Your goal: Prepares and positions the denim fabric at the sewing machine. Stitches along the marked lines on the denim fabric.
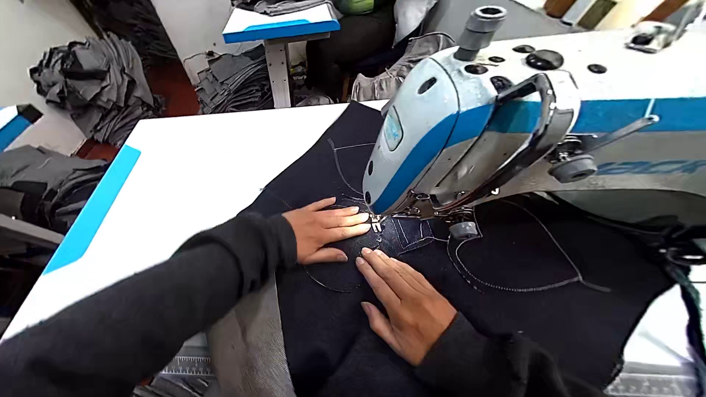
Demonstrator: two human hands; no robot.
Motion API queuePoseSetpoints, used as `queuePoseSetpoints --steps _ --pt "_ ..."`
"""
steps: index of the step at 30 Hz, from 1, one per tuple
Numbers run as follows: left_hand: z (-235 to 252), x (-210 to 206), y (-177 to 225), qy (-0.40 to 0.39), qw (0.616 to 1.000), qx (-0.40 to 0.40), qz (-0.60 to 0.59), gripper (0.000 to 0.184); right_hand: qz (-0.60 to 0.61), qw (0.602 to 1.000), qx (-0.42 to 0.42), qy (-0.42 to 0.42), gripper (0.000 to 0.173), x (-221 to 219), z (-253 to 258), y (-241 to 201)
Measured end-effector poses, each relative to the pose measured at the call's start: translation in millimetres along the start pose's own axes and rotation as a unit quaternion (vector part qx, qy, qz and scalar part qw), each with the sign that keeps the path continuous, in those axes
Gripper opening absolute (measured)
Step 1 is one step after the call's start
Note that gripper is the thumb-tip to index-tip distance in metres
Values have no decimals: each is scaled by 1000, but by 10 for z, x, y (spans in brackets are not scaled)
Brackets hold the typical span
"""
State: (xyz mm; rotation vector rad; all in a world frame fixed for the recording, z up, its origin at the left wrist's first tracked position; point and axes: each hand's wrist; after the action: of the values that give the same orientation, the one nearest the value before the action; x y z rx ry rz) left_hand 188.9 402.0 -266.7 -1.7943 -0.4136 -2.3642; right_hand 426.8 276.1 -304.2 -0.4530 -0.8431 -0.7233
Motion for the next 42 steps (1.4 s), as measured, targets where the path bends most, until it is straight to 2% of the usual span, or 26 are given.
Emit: queuePoseSetpoints --steps 2,5,7,9,12,15,17,20,22,24,30,33,36,39,41,42 --pt "-37 -95 296 29 995 86 28 63 28 999 30 -8 48 73 -15 176" --pt "98 -218 840 48 961 260 76 76 90 990 110 -21 40 156 93 640" --pt "264 -295 1106 42 930 356 78 85 140 975 162 -60 35 229 253 983" --pt "432 -348 1270 40 901 427 72 91 188 958 179 -122 36 270 425 1262" --pt "643 -361 1350 34 868 490 69 99 187 961 142 -148 29 131 544 1573" --pt "794 -376 1373 15 842 535 74 106 98 948 57 -296 34 -25 608 1780" --pt "807 -431 1385 44 840 529 111 105 76 952 41 -292 34 -96 600 1779" --pt "805 -446 1387 56 841 523 128 104 107 968 66 -215 31 -136 568 1754" --pt "810 -437 1389 47 842 524 123 104 113 973 92 -179 35 -173 565 1770" --pt "821 -444 1387 46 840 525 129 104 116 967 96 -204 38 -184 598 1787" --pt "895 -436 1350 50 831 540 122 103 83 956 82 -269 30 -205 710 1800" --pt "904 -443 1342 48 831 540 125 101 91 963 91 -239 25 -245 711 1800" --pt "888 -454 1330 50 834 534 128 100 116 973 112 -164 19 -286 678 1779" --pt "743 -440 1217 60 864 484 125 101 148 977 128 -83 15 -69 648 1604" --pt "538 -353 1026 48 907 407 101 99 177 973 129 -78 16 274 653 1375" --pt "428 -293 891 37 929 358 90 98 197 968 131 -85 23 369 623 1332"
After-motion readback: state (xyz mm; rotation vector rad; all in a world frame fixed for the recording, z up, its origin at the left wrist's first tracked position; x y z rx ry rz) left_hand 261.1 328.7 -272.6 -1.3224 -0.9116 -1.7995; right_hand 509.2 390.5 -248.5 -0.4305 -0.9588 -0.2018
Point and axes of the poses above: each hand's wrist, its own z-axis towards the middle knuckle, its own x-axis out of the back of the hand, y = z × x, and after that the axes turned 3 degrees about y, right-handed
